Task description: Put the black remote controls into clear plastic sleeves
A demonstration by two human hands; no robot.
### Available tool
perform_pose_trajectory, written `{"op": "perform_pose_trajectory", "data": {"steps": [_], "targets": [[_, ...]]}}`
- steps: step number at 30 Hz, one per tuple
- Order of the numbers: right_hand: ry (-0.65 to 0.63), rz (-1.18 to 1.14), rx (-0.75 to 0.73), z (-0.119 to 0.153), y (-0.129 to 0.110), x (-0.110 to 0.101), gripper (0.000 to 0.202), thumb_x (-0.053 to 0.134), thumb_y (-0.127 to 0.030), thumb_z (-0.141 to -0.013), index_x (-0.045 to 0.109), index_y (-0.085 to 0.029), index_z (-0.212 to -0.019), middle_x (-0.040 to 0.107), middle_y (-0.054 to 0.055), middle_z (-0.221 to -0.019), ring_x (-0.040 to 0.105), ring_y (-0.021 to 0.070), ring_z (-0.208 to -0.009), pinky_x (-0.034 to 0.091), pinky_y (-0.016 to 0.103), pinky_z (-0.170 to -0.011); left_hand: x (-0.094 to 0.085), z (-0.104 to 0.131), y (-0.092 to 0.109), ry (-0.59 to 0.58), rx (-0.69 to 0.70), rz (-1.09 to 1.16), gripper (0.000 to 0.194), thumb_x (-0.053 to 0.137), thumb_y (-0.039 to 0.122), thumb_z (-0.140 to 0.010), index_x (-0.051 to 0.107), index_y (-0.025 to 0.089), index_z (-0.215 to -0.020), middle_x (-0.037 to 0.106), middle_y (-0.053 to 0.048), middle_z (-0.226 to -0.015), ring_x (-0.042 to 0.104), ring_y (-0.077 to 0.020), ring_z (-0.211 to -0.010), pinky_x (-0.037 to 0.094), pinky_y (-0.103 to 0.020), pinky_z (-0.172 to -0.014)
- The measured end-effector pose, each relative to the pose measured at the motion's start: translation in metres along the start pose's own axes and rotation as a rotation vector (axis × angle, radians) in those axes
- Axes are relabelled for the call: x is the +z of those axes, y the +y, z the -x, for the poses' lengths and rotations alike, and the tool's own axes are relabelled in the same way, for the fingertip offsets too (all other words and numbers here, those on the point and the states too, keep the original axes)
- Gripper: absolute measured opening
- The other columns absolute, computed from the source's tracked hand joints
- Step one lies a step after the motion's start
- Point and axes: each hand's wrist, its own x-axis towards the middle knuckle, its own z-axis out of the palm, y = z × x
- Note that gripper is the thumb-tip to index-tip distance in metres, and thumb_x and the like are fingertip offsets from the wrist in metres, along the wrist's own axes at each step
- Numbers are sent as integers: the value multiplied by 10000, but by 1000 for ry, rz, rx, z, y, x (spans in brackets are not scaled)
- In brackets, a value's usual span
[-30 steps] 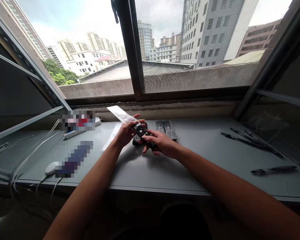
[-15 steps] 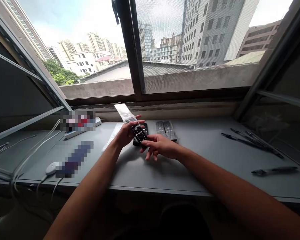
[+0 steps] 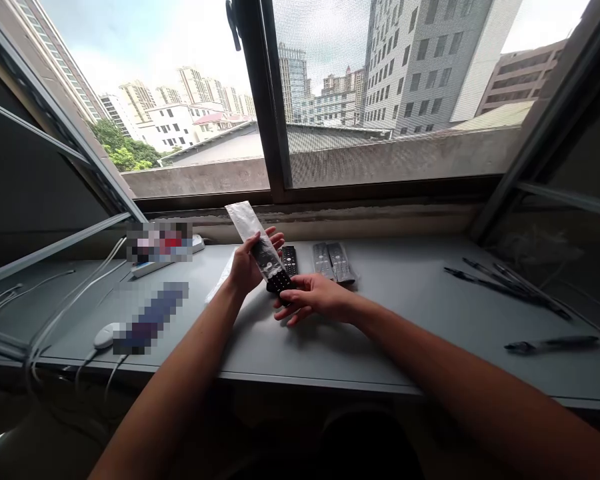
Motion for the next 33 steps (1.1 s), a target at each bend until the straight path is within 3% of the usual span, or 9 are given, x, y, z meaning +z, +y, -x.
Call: {"op": "perform_pose_trajectory", "data": {"steps": [6, 10, 14, 20, 23, 29, 33], "targets": [[20, -39, -55, -4, 4, 2, 374, 903, -358, -941, 741, -146, -1204, 830, 169, -1219, 853, 292, -1050, 736, 388, -867, 7, 3, -3, -38, -40, 63, 388, 731, 254, -977, 704, 166, -1354, 775, -149, -1316, 774, -238, -1131, 574, -397, -1105], [50, -79, -121, -4, 1, 3, 466, 928, -295, -911, 702, -171, -1299, 818, 170, -1284, 845, 292, -1093, 723, 440, -946, 10, 5, -8, -59, -85, 58, 375, 759, 225, -971, 700, 163, -1336, 776, -158, -1310, 791, -243, -1085, 603, -416, -1076], [22, -62, -123, -3, 1, 5, 541, 964, -280, -862, 694, -182, -1320, 816, 153, -1295, 831, 303, -1146, 724, 431, -943, 9, 4, -8, -2, -86, 76, 341, 776, 203, -964, 699, 168, -1295, 781, -136, -1276, 791, -212, -1020, 626, -388, -1022], [-31, 46, -8, -6, 9, 0, 394, 877, -444, -952, 682, -158, -1139, 840, 97, -901, 857, 245, -788, 726, 347, -707, 8, 1, -8, -17, -83, 118, 300, 769, 194, -956, 695, 173, -1246, 760, -57, -1039, 735, -148, -819, 622, -298, -814], [-45, 7, -17, -7, 10, -2, 410, 873, -431, -960, 665, -152, -1176, 842, 112, -945, 860, 249, -830, 728, 365, -748, 11, 4, -10, -51, -85, 113, 312, 790, 208, -947, 687, 180, -1240, 744, -41, -1007, 711, -137, -793, 606, -286, -790], [39, -68, -135, -5, 4, 0, 499, 841, -346, -998, 607, -162, -1399, 842, 177, -1188, 855, 261, -1036, 708, 415, -962, 14, 6, -12, -90, -78, 80, 330, 814, 225, -950, 683, 185, -1251, 751, -46, -1047, 738, -160, -849, 625, -319, -823], [67, -35, -127, -3, 0, 4, 735, 810, -328, -1021, 414, -198, -1626, 828, 177, -1256, 861, 285, -1020, 715, 469, -952, 11, 4, -11, -71, -69, 75, 391, 821, 218, -939, 671, 195, -1299, 762, -51, -1071, 753, -170, -861, 635, -336, -829]]}}
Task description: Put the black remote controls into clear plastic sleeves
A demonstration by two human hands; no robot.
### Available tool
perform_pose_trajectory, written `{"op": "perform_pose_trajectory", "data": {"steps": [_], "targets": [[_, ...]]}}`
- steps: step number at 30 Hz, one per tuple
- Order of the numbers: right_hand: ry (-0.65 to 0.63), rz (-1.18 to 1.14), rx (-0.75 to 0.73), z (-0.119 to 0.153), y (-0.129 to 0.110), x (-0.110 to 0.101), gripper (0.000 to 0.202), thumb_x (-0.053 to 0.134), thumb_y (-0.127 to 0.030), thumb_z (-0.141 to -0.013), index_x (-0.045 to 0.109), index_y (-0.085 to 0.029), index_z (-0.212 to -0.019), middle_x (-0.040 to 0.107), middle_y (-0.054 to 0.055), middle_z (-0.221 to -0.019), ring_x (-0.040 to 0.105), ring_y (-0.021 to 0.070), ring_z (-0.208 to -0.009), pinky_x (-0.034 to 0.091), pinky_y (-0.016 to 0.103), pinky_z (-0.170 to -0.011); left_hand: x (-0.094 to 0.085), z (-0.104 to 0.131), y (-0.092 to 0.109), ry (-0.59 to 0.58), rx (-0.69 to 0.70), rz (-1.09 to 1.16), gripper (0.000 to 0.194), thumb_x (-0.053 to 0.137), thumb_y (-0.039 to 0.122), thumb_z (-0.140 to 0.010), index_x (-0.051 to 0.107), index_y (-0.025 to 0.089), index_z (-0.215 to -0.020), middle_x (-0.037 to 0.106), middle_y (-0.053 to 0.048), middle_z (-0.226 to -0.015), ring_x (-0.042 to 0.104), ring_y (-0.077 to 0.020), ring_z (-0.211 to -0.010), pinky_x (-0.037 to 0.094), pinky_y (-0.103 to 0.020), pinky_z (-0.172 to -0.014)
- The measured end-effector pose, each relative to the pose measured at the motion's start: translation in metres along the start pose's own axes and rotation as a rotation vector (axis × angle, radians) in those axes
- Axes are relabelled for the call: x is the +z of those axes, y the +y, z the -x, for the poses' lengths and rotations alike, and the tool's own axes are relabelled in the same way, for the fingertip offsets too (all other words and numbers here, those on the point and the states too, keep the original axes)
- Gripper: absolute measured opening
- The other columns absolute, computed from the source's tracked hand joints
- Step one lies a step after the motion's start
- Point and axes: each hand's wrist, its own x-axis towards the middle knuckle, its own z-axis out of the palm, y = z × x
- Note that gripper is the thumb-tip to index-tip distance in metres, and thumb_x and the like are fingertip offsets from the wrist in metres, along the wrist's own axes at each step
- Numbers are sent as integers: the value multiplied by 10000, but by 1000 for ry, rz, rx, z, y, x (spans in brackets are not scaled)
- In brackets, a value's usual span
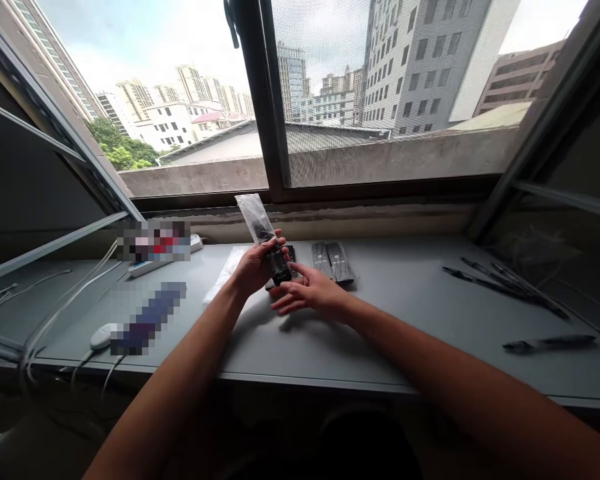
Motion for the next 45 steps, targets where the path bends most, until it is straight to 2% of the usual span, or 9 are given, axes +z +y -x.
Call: {"op": "perform_pose_trajectory", "data": {"steps": [3, 6, 9, 12, 14, 16, 29, 38, 45], "targets": [[51, 46, -33, 1, 1, 3, 965, 813, -302, -1008, 196, -237, -1748, 810, 169, -1305, 865, 282, -966, 731, 475, -887, -4, -4, 3, 99, 34, 30, 415, 798, 182, -932, 658, 189, -1322, 768, -47, -1042, 749, -156, -828, 635, -326, -833], [100, 121, -121, 1, 5, 4, 1033, 816, -296, -989, 144, -300, -1774, 784, 149, -1349, 859, 266, -939, 741, 445, -794, -11, -9, 6, 202, 57, 57, 408, 761, 151, -926, 654, 195, -1317, 768, -38, -1009, 740, -144, -797, 628, -306, -821], [132, 298, -243, 2, 9, 2, 826, 782, -325, -1002, 355, -307, -1709, 781, 117, -1303, 843, 236, -902, 724, 383, -717, -15, -12, 8, 246, 68, 94, 370, 728, 141, -931, 664, 201, -1290, 763, -28, -977, 729, -139, -775, 619, -292, -796], [70, 538, -330, 4, 9, 1, 357, 726, -345, -1033, 710, -223, -1368, 782, 111, -1214, 815, 208, -858, 689, 344, -722, -15, -12, 7, 254, 68, 124, 315, 697, 126, -942, 676, 191, -1249, 759, -26, -963, 723, -135, -772, 610, -285, -794], [-1, 687, -394, 5, 7, 1, 193, 701, -348, -1048, 795, -203, -1133, 778, 112, -1183, 790, 204, -866, 666, 339, -749, -12, -11, 6, 241, 59, 129, 297, 694, 123, -942, 683, 184, -1232, 762, -34, -979, 726, -138, -789, 608, -291, -817], [-56, 793, -453, 6, 5, 2, 194, 688, -360, -1060, 815, -213, -1049, 771, 110, -1164, 764, 218, -916, 642, 333, -755, -8, -9, 5, 208, 50, 126, 293, 699, 131, -945, 691, 183, -1233, 767, -45, -1009, 730, -143, -813, 609, -301, -846], [-101, 872, -500, 7, 8, 3, 305, 747, -362, -1033, 747, -240, -1314, 695, 101, -1190, 720, 239, -1022, 616, 293, -674, 2, 0, -4, 45, -2, 103, 345, 782, 160, -934, 693, 175, -1267, 776, -65, -1079, 743, -156, -844, 612, -314, -852], [-52, 864, -504, 5, 9, -1, 307, 779, -354, -1006, 755, -233, -1287, 633, 77, -1170, 679, 174, -862, 625, 305, -687, 14, 6, -10, 34, -41, 67, 427, 782, 90, -891, 674, 178, -1295, 780, -73, -1045, 763, -199, -879, 597, -363, -910], [-37, 850, -519, 5, 8, -3, 281, 792, -365, -1000, 788, -249, -1255, 604, 53, -1104, 655, 160, -827, 634, 319, -717, 16, 11, -11, -87, -73, 27, 434, 823, 112, -871, 673, 179, -1273, 778, -92, -1111, 788, -254, -1006, 581, -443, -1043]]}}
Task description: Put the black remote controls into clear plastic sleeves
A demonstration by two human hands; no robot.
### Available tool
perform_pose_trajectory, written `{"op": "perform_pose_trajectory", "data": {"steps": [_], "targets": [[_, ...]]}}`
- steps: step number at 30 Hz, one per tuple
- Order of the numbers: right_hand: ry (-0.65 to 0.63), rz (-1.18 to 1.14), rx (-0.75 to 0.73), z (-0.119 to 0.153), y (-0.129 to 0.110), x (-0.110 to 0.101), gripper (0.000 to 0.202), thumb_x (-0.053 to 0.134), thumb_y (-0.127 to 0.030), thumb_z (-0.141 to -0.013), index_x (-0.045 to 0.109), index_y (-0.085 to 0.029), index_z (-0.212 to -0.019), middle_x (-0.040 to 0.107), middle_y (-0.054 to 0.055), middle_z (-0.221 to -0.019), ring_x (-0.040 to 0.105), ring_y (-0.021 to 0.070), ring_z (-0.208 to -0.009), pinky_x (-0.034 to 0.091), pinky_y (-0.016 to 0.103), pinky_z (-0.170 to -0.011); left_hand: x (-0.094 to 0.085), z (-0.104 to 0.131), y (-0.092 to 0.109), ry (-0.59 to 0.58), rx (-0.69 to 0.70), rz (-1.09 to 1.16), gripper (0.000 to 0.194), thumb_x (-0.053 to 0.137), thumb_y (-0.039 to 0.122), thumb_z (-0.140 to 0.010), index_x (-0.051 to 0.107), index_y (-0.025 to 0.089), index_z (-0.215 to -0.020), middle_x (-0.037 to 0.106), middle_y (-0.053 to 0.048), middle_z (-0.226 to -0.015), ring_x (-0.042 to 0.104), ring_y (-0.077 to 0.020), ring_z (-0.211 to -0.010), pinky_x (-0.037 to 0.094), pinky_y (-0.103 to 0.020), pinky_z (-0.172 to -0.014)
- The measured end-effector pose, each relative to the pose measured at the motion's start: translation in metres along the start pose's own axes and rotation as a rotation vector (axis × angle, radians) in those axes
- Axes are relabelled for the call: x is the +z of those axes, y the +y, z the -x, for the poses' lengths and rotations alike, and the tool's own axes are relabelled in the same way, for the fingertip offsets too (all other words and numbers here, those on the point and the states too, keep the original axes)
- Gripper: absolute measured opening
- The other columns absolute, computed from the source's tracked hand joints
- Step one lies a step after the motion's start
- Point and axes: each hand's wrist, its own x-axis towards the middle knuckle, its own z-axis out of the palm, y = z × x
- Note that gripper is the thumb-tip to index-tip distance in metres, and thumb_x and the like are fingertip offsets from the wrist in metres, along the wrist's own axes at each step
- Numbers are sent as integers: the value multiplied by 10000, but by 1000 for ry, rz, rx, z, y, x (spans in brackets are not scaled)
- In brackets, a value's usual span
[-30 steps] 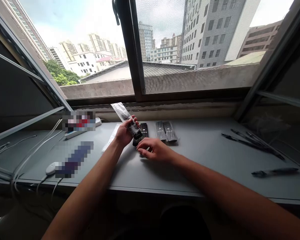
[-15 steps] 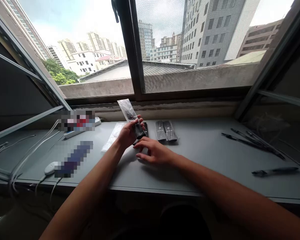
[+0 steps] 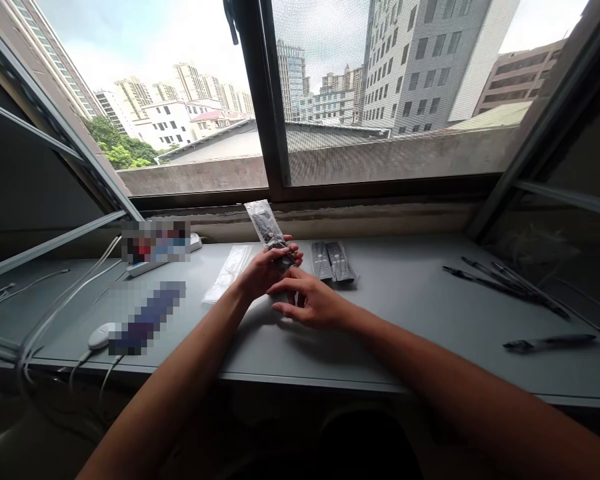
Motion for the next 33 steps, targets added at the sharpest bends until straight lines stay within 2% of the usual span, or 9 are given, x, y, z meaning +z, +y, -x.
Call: {"op": "perform_pose_trajectory", "data": {"steps": [7, 13, 17, 21, 25, 30, 31, 33], "targets": [[18, -12, 11, -1, -5, 0, 306, 787, -385, -1000, 788, -261, -1279, 610, 100, -1318, 670, 170, -892, 646, 289, -663, -4, 2, -3, -98, -97, -90, 364, 854, 178, -887, 693, 174, -1213, 774, -95, -1156, 783, -280, -1100, 599, -452, -1048], [18, -10, 23, -2, -6, -1, 333, 784, -403, -1003, 760, -256, -1301, 581, 116, -1399, 691, 183, -937, 652, 280, -641, -6, 2, -3, -147, -137, -176, 360, 857, 266, -909, 693, 182, -1218, 771, -139, -1266, 765, -333, -1195, 623, -475, -1014], [18, 7, 21, -2, -5, -3, 349, 795, -410, -994, 748, -230, -1289, 588, 137, -1422, 698, 218, -979, 638, 288, -617, -5, 4, -2, -177, -194, -225, 374, 845, 340, -927, 699, 175, -1230, 753, -188, -1349, 756, -362, -1212, 644, -452, -926], [52, 43, -19, -3, -5, -3, 306, 783, -382, -996, 766, -207, -1246, 577, 168, -1474, 627, 323, -1241, 679, 354, -755, -4, 6, -2, -221, -235, -244, 371, 829, 391, -942, 721, 153, -1206, 771, -201, -1312, 780, -324, -1113, 632, -408, -888], [61, 51, -10, -4, -3, -4, 290, 787, -374, -991, 772, -195, -1218, 587, 179, -1479, 590, 358, -1340, 679, 450, -920, -4, 6, -3, -225, -237, -250, 380, 835, 383, -942, 722, 147, -1217, 776, -209, -1310, 767, -331, -1157, 607, -441, -969], [94, 52, -39, -5, 1, -4, 251, 762, -346, -1004, 779, -234, -1229, 634, 132, -1486, 558, 357, -1458, 543, 559, -1181, -3, 3, -2, -195, -212, -230, 356, 838, 312, -919, 723, 148, -1213, 771, -216, -1332, 769, -338, -1157, 602, -469, -993], [110, 42, -37, -5, 1, -4, 254, 756, -342, -1007, 778, -243, -1240, 650, 124, -1475, 568, 352, -1454, 533, 562, -1190, -2, 3, -2, -188, -200, -213, 339, 836, 299, -911, 726, 148, -1193, 775, -214, -1322, 773, -339, -1146, 605, -475, -991], [137, -1, 7, -4, 0, -3, 299, 747, -344, -1012, 756, -248, -1295, 695, 124, -1415, 631, 340, -1381, 592, 537, -1114, 0, 3, -1, -172, -173, -177, 311, 831, 277, -898, 729, 150, -1163, 785, -205, -1294, 780, -337, -1130, 607, -483, -1000]]}}
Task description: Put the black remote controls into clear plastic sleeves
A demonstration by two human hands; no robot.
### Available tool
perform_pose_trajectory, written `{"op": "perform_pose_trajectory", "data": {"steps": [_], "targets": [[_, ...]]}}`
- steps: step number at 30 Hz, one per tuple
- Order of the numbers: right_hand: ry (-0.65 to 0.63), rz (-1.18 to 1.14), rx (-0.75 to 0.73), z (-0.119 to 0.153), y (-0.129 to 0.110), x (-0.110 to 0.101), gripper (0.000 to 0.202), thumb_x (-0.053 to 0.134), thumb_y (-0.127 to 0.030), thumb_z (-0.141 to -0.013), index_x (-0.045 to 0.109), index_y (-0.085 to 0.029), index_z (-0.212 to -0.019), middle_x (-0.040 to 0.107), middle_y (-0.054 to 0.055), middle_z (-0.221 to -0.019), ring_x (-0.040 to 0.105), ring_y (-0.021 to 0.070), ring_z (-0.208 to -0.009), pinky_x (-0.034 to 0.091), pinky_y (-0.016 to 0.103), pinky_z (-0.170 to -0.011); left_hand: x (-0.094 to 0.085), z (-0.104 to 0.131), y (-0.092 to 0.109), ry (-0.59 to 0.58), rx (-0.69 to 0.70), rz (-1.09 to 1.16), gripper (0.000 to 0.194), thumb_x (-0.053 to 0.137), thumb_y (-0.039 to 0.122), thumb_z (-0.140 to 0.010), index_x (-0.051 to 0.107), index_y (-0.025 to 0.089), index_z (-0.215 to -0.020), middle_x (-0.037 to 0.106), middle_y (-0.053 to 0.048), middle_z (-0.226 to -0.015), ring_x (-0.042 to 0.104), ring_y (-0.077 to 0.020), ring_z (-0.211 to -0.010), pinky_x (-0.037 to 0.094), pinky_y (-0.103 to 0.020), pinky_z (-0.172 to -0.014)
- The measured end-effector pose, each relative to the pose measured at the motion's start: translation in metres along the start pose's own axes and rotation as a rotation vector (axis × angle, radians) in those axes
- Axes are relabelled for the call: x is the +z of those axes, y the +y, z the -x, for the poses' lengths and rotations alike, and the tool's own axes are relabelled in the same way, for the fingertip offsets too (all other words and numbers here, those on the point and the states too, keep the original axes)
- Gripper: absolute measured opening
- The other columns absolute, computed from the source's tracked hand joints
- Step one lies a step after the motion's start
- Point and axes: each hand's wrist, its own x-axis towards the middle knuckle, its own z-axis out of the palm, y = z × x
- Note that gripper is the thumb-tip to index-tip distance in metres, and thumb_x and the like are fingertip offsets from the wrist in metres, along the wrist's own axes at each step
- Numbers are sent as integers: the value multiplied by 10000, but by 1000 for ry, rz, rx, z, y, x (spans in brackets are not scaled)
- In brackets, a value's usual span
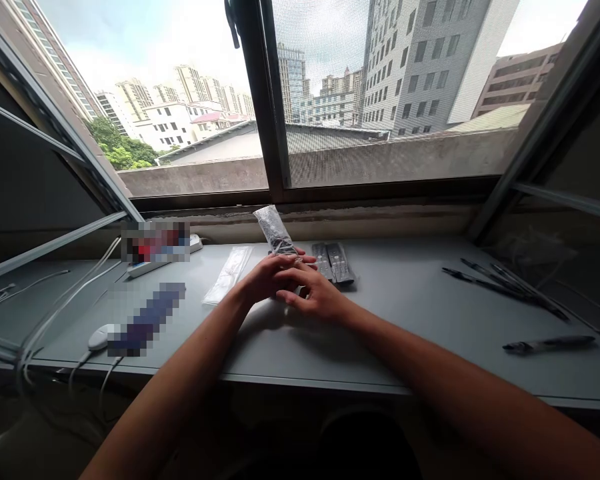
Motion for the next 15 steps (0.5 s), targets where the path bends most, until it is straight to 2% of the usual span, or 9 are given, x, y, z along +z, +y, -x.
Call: {"op": "perform_pose_trajectory", "data": {"steps": [3, 7, 9, 12, 15], "targets": [[38, -96, 100, 2, -2, 2, 413, 746, -375, -1013, 679, -239, -1398, 726, 131, -1341, 728, 306, -1195, 679, 438, -875, 1, 0, 2, 16, 29, 29, 268, 814, 256, -896, 729, 160, -1131, 793, -184, -1278, 780, -332, -1144, 608, -467, -1011], [81, -123, 127, 3, -1, 4, 453, 737, -396, -1015, 631, -221, -1419, 656, 159, -1438, 739, 281, -1122, 663, 341, -694, -1, -1, 1, -3, 21, 36, 243, 796, 280, -910, 730, 173, -1118, 779, -181, -1328, 770, -354, -1183, 616, -468, -989], [83, -97, 132, 3, -1, 5, 459, 731, -398, -1018, 629, -210, -1424, 656, 165, -1414, 737, 272, -1080, 649, 326, -655, 0, 0, 2, 12, 27, 43, 249, 801, 268, -904, 727, 171, -1121, 782, -184, -1314, 766, -358, -1188, 607, -473, -999], [80, -85, 133, 3, -3, 5, 417, 719, -390, -1028, 653, -200, -1393, 710, 141, -1262, 748, 249, -971, 638, 328, -641, 1, 1, 5, 81, 52, 63, 326, 797, 256, -908, 718, 178, -1214, 786, -173, -1297, 758, -346, -1196, 584, -476, -1031], [74, -100, 98, 3, -7, 5, 343, 695, -390, -1050, 697, -204, -1339, 723, 120, -1204, 763, 216, -884, 628, 323, -655, -2, -2, 8, 185, 99, 123, 384, 757, 325, -953, 706, 173, -1303, 772, -172, -1323, 758, -328, -1179, 587, -462, -1022]]}}
